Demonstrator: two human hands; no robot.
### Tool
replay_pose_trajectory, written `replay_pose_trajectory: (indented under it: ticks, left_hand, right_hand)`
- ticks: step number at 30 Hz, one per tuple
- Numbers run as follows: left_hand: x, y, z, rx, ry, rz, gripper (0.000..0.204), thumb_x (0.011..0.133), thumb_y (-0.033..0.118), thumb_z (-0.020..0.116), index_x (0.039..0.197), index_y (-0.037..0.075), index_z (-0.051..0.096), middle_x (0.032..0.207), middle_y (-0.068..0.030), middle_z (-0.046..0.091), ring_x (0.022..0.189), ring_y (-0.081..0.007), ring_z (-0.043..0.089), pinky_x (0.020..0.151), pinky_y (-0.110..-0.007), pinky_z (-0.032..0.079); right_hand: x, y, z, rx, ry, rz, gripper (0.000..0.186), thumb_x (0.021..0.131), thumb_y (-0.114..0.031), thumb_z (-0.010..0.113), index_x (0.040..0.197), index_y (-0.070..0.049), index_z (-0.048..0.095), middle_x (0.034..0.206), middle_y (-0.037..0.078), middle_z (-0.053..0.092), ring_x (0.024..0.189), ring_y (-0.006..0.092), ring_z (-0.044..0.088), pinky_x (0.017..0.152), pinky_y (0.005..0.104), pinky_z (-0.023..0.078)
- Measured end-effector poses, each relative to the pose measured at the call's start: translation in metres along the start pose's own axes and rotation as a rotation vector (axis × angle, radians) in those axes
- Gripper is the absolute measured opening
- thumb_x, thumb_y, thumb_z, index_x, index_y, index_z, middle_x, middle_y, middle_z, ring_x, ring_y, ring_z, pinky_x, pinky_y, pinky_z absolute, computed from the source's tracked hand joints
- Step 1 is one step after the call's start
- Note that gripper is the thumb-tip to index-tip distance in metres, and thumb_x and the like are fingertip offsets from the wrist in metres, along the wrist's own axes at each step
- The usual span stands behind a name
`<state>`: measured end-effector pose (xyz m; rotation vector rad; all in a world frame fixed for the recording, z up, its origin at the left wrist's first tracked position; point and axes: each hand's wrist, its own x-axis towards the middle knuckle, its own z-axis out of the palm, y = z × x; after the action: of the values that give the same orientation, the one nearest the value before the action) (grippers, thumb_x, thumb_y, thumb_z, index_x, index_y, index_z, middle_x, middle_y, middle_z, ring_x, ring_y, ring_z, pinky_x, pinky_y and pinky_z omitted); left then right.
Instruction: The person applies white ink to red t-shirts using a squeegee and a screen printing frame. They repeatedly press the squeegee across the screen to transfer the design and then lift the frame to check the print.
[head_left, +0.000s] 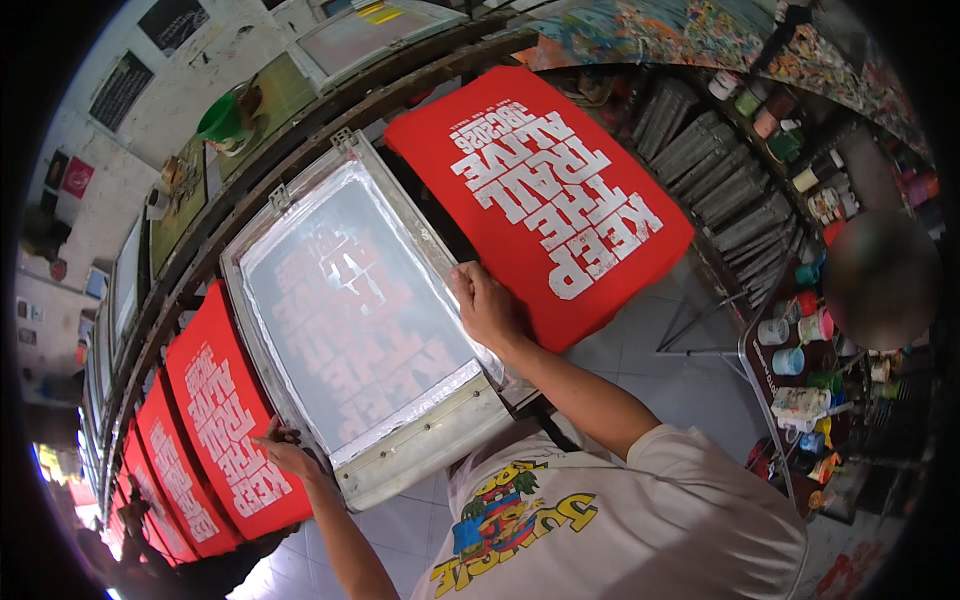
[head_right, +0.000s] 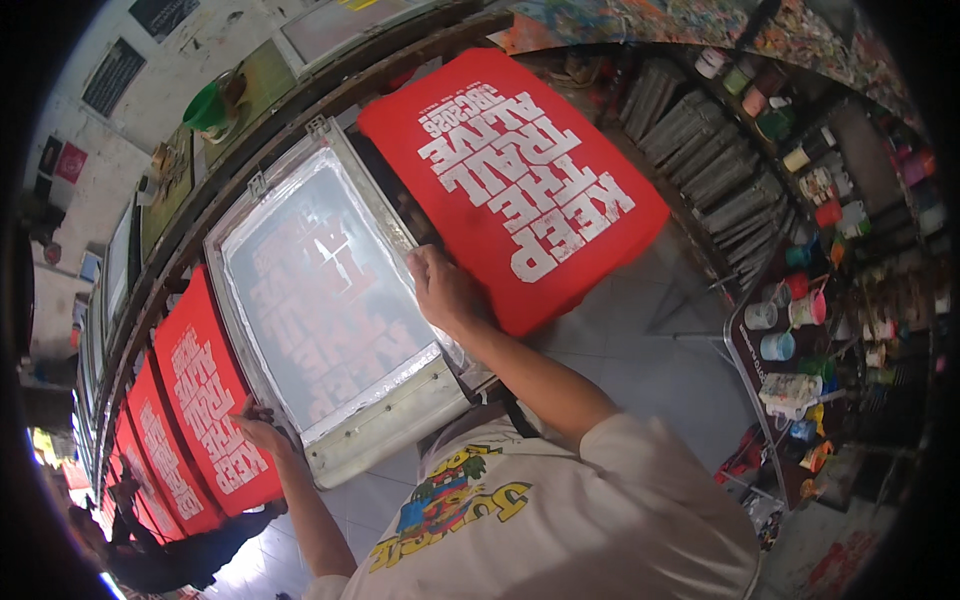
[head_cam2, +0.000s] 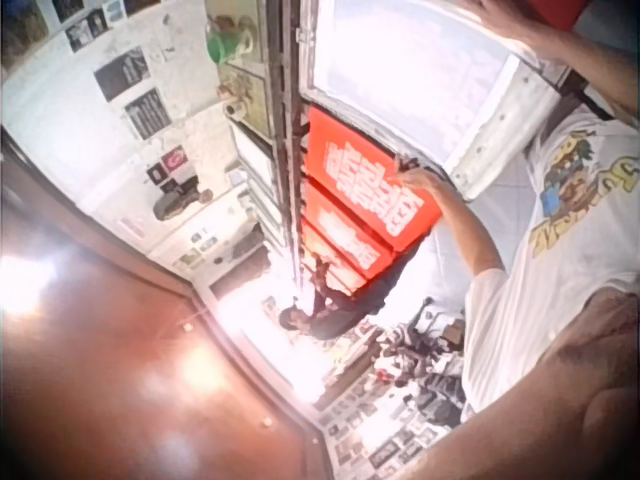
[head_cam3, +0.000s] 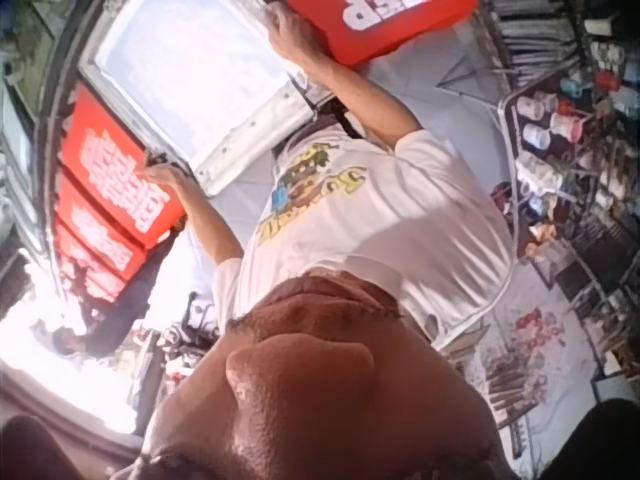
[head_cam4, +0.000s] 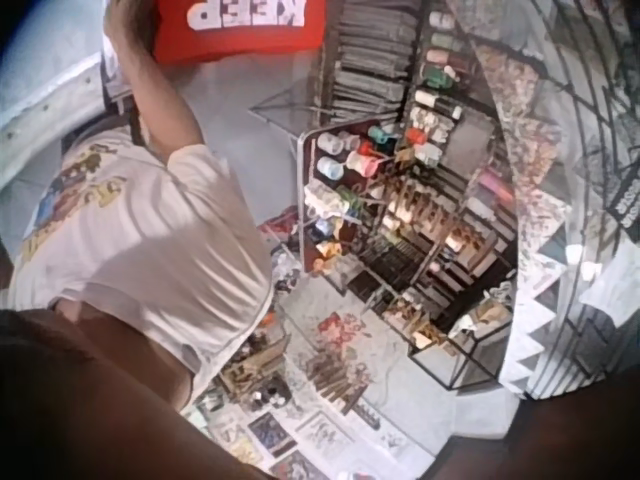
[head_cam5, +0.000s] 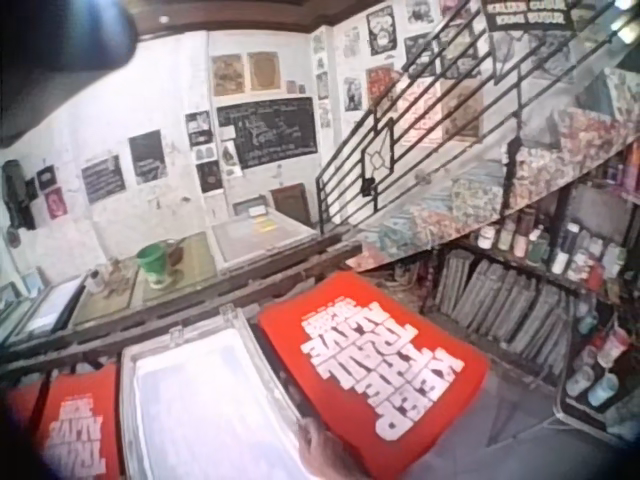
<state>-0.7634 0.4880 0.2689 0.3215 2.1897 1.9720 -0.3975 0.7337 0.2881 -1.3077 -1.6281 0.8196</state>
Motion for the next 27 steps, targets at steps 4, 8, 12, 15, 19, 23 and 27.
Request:
replay_pose_trajectory:
  ticks: [4, 8, 12, 15, 19, 23, 27]
  left_hand:
    - [0.008, -0.003, -0.009, 0.090, -0.019, -0.045, 0.078, 0.111, 0.058, 0.026, 0.114, -0.004, 0.073, 0.067, -0.0002, 0.056, 0.058, -0.0064, 0.049, 0.054, -0.020, 0.035]
    - [0.005, -0.002, -0.007, 0.029, -0.016, 0.025, 0.075, 0.112, 0.052, 0.028, 0.109, -0.008, 0.072, 0.068, -0.0022, 0.056, 0.057, -0.0086, 0.050, 0.055, -0.022, 0.036]
    - [0.010, -0.005, -0.010, 0.078, -0.038, 0.017, 0.068, 0.114, 0.044, 0.029, 0.108, -0.007, 0.074, 0.067, -0.0016, 0.057, 0.060, -0.0083, 0.050, 0.057, -0.023, 0.035]
    - [0.008, -0.007, -0.009, 0.080, -0.050, 0.054, 0.065, 0.114, 0.040, 0.030, 0.106, -0.006, 0.076, 0.066, -0.0023, 0.059, 0.060, -0.0083, 0.050, 0.057, -0.023, 0.035]
    - [0.012, -0.013, -0.012, 0.095, -0.045, 0.048, 0.062, 0.111, 0.034, 0.032, 0.101, -0.006, 0.077, 0.066, -0.0033, 0.061, 0.060, -0.0094, 0.051, 0.058, -0.025, 0.035]
    - [0.017, -0.020, -0.019, 0.042, -0.072, 0.003, 0.059, 0.108, 0.031, 0.033, 0.097, -0.007, 0.077, 0.066, -0.0044, 0.063, 0.060, -0.0109, 0.053, 0.058, -0.026, 0.035]
    - [0.013, -0.017, -0.015, 0.060, -0.085, 0.007, 0.057, 0.106, 0.031, 0.035, 0.099, -0.008, 0.076, 0.067, -0.0053, 0.062, 0.062, -0.0116, 0.053, 0.060, -0.027, 0.035]
  right_hand:
    - [-0.002, 0.012, 0.008, -0.072, -0.061, 0.018, 0.032, 0.108, -0.030, 0.051, 0.092, -0.004, 0.059, 0.086, 0.018, 0.068, 0.083, 0.0405, 0.067, 0.069, 0.0487, 0.050]
    - [0.000, 0.014, 0.006, -0.057, -0.142, 0.034, 0.032, 0.107, -0.033, 0.050, 0.099, -0.004, 0.060, 0.096, 0.019, 0.067, 0.090, 0.0431, 0.065, 0.075, 0.0513, 0.050]
    - [-0.001, 0.009, 0.005, -0.092, -0.137, 0.043, 0.040, 0.107, -0.036, 0.053, 0.088, 0.000, 0.059, 0.087, 0.019, 0.061, 0.081, 0.0421, 0.062, 0.070, 0.0496, 0.047]
    - [-0.001, 0.018, 0.006, 0.005, -0.147, -0.024, 0.047, 0.106, -0.038, 0.056, 0.079, 0.000, 0.055, 0.072, 0.017, 0.053, 0.068, 0.0358, 0.058, 0.063, 0.0453, 0.044]
    - [-0.001, 0.014, 0.005, -0.098, -0.169, -0.134, 0.045, 0.106, -0.036, 0.056, 0.077, -0.001, 0.054, 0.067, 0.016, 0.053, 0.061, 0.0318, 0.057, 0.060, 0.0437, 0.043]
    - [0.000, 0.009, 0.009, 0.029, -0.064, 0.017, 0.038, 0.108, -0.031, 0.050, 0.083, -0.004, 0.058, 0.074, 0.012, 0.064, 0.067, 0.0328, 0.064, 0.063, 0.0449, 0.048]
    - [0.000, 0.015, 0.011, 0.043, -0.087, 0.037, 0.034, 0.110, -0.029, 0.045, 0.092, -0.005, 0.062, 0.079, 0.010, 0.070, 0.077, 0.0337, 0.070, 0.069, 0.0456, 0.053]
